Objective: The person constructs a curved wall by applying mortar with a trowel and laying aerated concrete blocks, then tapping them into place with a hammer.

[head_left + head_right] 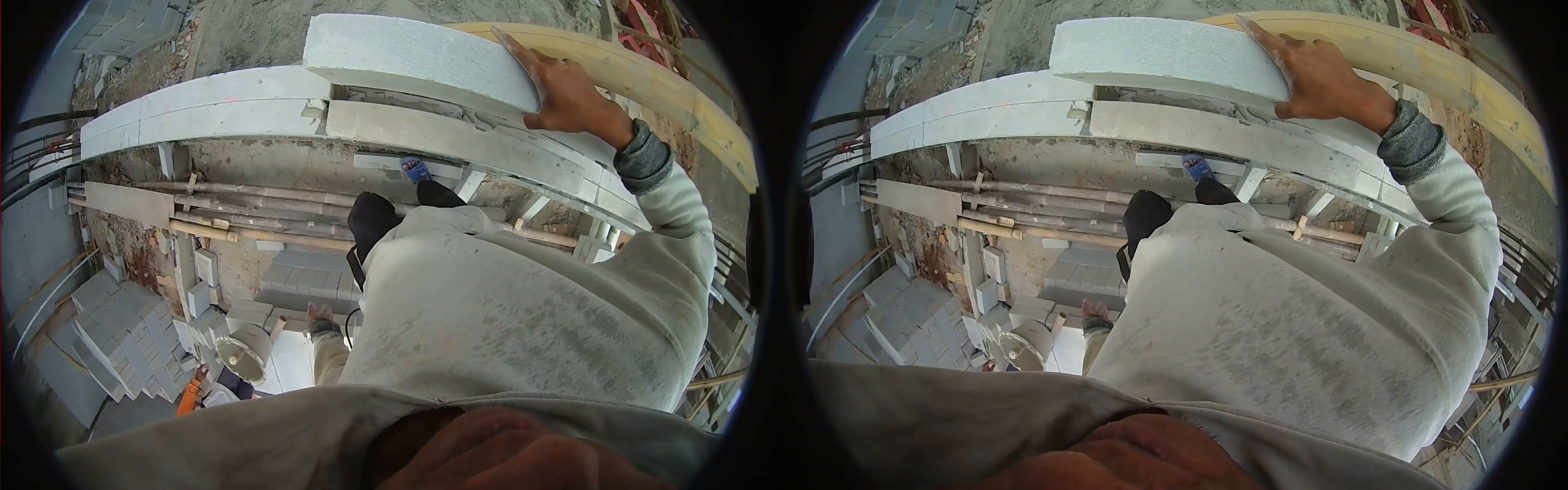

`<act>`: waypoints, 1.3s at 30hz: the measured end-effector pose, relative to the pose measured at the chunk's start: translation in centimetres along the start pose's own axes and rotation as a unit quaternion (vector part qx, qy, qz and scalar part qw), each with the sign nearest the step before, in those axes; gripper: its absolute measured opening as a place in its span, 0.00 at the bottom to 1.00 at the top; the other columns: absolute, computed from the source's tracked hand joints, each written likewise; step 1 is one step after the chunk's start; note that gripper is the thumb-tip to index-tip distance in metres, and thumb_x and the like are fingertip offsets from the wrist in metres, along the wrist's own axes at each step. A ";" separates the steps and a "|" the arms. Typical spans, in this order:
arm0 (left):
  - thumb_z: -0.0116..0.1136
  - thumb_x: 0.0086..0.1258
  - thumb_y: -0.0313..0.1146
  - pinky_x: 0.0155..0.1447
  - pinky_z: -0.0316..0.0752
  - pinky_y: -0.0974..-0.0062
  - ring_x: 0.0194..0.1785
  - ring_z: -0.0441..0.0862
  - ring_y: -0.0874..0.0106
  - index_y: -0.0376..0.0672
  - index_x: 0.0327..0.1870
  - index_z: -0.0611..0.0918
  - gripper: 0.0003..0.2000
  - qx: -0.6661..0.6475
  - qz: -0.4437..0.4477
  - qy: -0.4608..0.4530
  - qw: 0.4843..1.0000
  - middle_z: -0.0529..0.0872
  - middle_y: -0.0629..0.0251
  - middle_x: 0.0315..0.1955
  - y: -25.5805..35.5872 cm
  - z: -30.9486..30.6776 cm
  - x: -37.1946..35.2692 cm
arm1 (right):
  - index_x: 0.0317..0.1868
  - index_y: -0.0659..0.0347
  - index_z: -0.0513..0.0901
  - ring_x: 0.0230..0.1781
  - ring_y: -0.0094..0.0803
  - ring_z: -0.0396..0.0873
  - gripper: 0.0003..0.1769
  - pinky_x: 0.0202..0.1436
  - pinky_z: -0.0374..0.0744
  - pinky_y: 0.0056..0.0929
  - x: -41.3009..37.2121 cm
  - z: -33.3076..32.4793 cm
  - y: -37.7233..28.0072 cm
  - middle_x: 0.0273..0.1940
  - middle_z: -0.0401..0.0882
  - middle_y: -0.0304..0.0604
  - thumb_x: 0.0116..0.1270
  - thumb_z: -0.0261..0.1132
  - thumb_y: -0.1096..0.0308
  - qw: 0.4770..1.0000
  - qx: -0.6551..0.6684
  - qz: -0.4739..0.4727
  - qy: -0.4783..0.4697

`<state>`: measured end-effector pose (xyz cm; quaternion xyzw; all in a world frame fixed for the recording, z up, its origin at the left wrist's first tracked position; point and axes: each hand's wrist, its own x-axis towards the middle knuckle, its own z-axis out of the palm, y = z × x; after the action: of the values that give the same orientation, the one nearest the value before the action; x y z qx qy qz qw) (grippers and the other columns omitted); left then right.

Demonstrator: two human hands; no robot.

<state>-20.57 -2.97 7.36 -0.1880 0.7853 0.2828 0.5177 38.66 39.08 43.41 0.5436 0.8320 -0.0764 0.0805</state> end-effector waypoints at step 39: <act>0.61 0.63 0.50 0.57 0.71 0.64 0.56 0.76 0.62 0.37 0.62 0.69 0.32 0.013 0.018 0.049 0.999 0.78 0.53 0.53 -8.2 4.3 -14.4 | 0.75 0.52 0.38 0.40 0.53 0.81 0.68 0.48 0.81 0.39 6.8 17.8 3.5 0.58 0.68 0.70 0.37 0.75 0.66 0.982 0.112 -0.052 -0.143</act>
<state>-7.06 -6.48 17.27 -0.1811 0.8165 0.2724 0.4758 40.08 42.74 24.45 0.4891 0.8250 -0.2501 0.1329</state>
